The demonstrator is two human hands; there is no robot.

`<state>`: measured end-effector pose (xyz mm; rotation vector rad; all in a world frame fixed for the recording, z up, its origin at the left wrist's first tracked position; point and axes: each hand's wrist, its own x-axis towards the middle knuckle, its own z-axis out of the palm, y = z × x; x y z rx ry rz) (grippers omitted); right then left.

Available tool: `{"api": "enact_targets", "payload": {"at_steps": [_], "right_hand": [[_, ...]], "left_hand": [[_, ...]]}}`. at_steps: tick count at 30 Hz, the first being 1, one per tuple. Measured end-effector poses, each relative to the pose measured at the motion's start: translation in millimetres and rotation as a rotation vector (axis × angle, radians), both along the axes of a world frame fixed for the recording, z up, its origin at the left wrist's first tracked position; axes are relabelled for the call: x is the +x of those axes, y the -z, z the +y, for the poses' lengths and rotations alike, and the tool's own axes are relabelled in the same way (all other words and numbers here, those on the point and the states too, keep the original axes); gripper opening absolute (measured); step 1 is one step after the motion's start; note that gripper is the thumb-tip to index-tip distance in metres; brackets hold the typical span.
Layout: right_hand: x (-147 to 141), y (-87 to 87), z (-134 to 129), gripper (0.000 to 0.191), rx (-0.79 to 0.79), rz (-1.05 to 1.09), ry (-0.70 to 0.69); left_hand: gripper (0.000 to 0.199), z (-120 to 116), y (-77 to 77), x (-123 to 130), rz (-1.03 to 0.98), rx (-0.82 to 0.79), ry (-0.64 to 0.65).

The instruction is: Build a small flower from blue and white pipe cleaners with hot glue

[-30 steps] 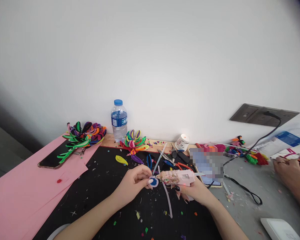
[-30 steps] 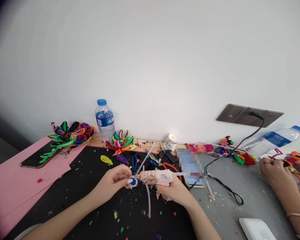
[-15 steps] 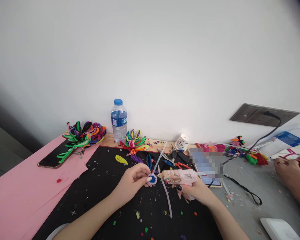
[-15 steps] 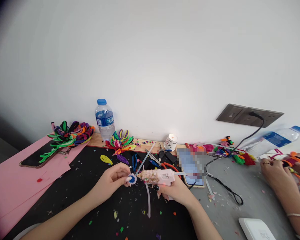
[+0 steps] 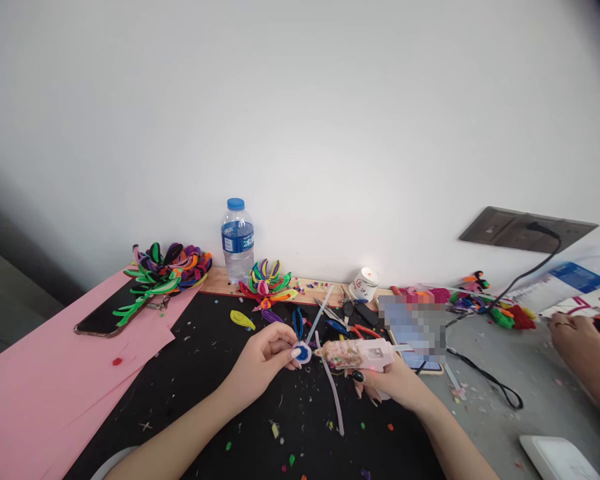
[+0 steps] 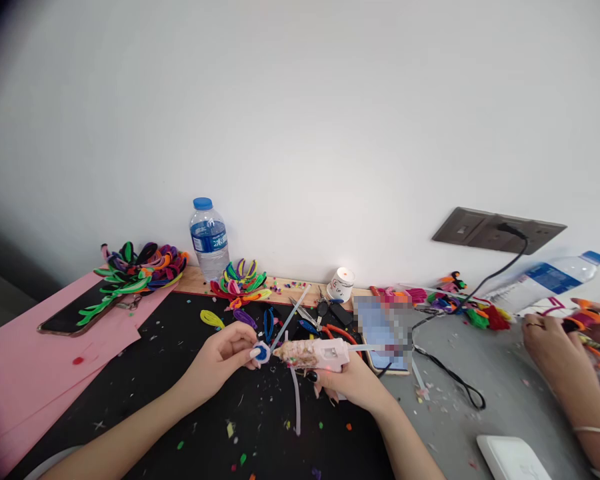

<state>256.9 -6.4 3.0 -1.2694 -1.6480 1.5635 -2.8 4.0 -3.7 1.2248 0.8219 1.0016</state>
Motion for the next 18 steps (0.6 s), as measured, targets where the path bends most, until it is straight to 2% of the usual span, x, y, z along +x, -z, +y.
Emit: {"api": "enact_targets", "payload": {"at_steps": [18], "right_hand": [[-4.7, -6.7, -2.1, 0.026, -0.040, -0.060, -0.008]], "left_hand": [[0.016, 0.6, -3.5, 1.5, -0.047, -0.031, -0.003]]}}
